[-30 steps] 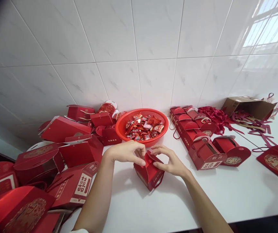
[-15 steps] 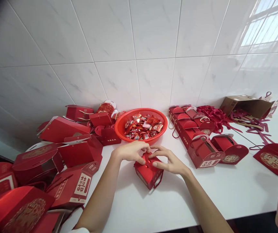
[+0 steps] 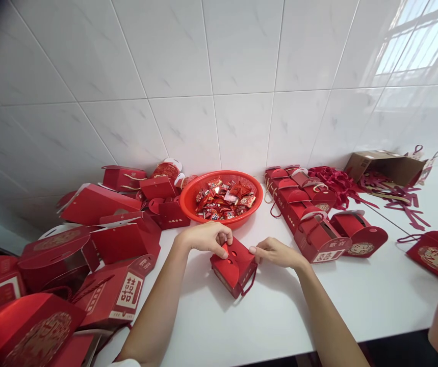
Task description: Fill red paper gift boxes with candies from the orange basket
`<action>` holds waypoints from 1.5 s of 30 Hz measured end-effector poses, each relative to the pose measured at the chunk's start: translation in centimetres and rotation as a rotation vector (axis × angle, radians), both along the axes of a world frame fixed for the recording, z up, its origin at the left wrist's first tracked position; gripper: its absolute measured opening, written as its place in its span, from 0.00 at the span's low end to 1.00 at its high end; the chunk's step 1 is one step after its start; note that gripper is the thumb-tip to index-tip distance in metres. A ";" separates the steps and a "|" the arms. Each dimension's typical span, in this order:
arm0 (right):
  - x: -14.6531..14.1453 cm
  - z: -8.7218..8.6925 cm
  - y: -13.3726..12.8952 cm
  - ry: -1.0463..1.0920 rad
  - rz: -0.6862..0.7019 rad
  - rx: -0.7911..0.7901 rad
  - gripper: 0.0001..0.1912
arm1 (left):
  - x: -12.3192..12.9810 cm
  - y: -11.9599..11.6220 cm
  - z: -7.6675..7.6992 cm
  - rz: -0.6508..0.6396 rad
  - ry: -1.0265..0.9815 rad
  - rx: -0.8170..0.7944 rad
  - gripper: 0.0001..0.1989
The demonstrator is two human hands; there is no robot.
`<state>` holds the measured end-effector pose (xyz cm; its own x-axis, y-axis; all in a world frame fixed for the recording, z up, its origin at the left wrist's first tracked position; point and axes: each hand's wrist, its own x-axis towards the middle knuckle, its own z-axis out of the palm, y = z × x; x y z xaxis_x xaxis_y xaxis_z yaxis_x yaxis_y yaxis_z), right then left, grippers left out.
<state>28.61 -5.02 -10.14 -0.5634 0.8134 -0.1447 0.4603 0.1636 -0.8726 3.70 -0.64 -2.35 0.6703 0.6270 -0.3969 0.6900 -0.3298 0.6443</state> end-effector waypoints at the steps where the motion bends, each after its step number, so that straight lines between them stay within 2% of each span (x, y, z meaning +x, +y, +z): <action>1: 0.1 0.0 0.0 0.002 0.021 -0.024 0.37 | 0.0 0.0 0.0 0.005 0.002 -0.001 0.14; 4: 0.5 0.0 0.0 0.037 0.061 -0.093 0.35 | 0.0 0.0 0.1 0.014 0.010 -0.004 0.14; 8: 0.4 -0.2 -0.1 0.018 0.063 -0.169 0.25 | 0.1 0.0 0.2 0.015 0.021 -0.007 0.14; 12: 0.1 0.1 -0.2 0.061 0.051 -0.147 0.18 | 0.0 0.1 0.3 0.005 0.034 -0.009 0.15; 15: 0.5 0.9 -0.5 0.227 0.051 -0.139 0.17 | -0.1 0.3 0.1 -0.004 0.032 -0.018 0.16; 18: 0.9 1.4 -0.6 0.480 0.017 -0.123 0.17 | -0.1 0.5 -0.1 -0.009 0.019 -0.027 0.15; 21: 0.8 1.0 -0.6 0.718 0.004 -0.129 0.17 | 0.0 0.7 -0.2 -0.010 0.004 -0.017 0.14; 24: 0.2 0.5 -0.6 0.845 0.019 -0.190 0.16 | 0.1 0.7 0.0 -0.028 0.004 0.000 0.12; 27: -0.4 0.6 -0.7 0.846 0.027 -0.193 0.15 | -0.2 0.5 0.5 -0.029 -0.021 0.016 0.09; 29: -0.6 0.8 -0.8 0.823 0.019 -0.181 0.20 | -0.6 0.3 0.8 0.005 -0.093 0.036 0.09; 34: -0.8 1.1 -0.7 0.763 -0.036 -0.118 0.30 | -1.6 -0.2 1.6 0.132 -0.320 0.054 0.08; 38: -1.0 1.5 -0.6 0.725 -0.033 -0.089 0.35 | -1.9 -0.6 2.4 0.277 -0.370 0.020 0.07; 42: -1.3 2.7 -0.7 0.726 -0.115 -0.013 0.33 | -2.1 -1.0 3.3 0.348 -0.509 -0.048 0.14; 45: -1.7 3.9 -0.8 0.711 -0.178 0.056 0.28 | -2.1 -1.3 3.8 0.409 -0.633 -0.042 0.20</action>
<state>26.90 -5.82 -6.22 -0.3646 0.8968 0.2506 -0.1900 0.1918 -0.9629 1.61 -1.98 1.47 0.4952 0.8677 -0.0424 0.2463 -0.0935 0.9647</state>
